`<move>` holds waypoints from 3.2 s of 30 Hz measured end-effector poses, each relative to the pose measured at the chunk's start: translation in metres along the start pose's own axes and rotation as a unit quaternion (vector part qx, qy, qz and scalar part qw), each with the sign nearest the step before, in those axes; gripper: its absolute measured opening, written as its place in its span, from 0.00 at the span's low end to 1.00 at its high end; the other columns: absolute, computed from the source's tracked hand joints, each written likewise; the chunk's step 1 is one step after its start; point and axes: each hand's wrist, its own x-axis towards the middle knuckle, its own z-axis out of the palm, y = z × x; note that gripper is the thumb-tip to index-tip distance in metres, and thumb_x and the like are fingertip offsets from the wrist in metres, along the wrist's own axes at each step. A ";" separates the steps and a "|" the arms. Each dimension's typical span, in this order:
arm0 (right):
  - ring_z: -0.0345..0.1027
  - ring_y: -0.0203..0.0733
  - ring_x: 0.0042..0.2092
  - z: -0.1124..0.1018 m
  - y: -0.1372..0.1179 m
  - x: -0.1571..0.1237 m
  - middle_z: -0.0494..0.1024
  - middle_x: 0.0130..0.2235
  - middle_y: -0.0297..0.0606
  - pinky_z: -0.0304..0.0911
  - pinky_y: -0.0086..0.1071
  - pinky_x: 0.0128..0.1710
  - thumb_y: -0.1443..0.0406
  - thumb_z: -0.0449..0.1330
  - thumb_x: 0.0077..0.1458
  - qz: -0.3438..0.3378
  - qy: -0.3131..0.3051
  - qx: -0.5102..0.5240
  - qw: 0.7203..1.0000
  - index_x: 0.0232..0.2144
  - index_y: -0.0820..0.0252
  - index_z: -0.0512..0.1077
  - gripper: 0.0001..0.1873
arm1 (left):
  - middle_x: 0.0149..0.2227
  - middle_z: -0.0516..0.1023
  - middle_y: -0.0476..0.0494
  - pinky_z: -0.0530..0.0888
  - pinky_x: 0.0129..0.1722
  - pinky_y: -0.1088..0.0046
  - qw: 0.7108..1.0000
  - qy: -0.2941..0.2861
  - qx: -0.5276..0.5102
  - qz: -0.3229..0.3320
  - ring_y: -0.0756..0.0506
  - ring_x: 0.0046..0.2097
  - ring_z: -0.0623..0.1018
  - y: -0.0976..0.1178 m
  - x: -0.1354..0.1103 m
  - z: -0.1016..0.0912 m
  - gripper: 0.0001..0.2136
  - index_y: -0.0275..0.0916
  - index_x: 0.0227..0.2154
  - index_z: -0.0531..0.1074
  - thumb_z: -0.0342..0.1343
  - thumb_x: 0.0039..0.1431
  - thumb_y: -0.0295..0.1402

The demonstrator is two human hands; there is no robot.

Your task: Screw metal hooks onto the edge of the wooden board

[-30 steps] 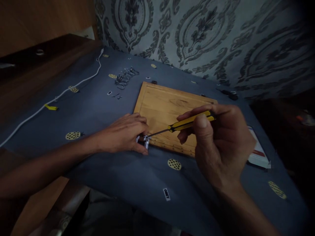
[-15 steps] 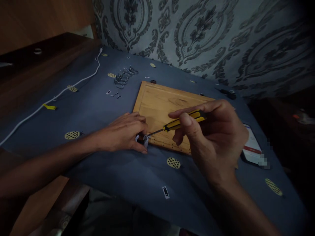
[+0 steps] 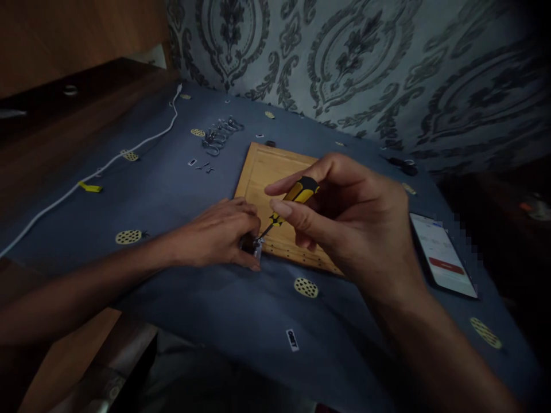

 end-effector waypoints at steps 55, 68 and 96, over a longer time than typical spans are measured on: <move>0.74 0.33 0.23 -0.022 -0.005 0.005 0.84 0.37 0.31 0.75 0.30 0.23 0.56 0.74 0.54 -0.024 -0.061 0.019 0.998 0.40 0.51 0.80 0.13 | 0.42 0.77 0.47 0.67 0.48 0.66 0.999 0.018 -0.009 0.026 0.42 0.47 0.75 -0.008 0.000 0.004 0.19 0.39 0.36 0.73 0.73 0.54 0.46; 0.78 0.33 0.28 -0.026 -0.004 0.003 0.83 0.38 0.30 0.78 0.29 0.31 0.65 0.70 0.59 -0.028 -0.101 0.031 0.994 0.43 0.51 0.79 0.09 | 0.43 0.77 0.46 0.67 0.49 0.65 1.000 0.004 -0.007 0.007 0.41 0.49 0.74 -0.006 0.000 0.002 0.19 0.39 0.38 0.74 0.73 0.54 0.46; 0.72 0.39 0.24 -0.016 -0.004 -0.004 0.79 0.29 0.31 0.72 0.36 0.23 0.48 0.73 0.53 -0.077 0.050 -0.058 0.994 0.29 0.47 0.76 0.16 | 0.40 0.77 0.48 0.66 0.48 0.66 1.000 -0.012 -0.001 -0.017 0.41 0.47 0.74 -0.001 0.003 -0.001 0.19 0.39 0.33 0.72 0.74 0.53 0.44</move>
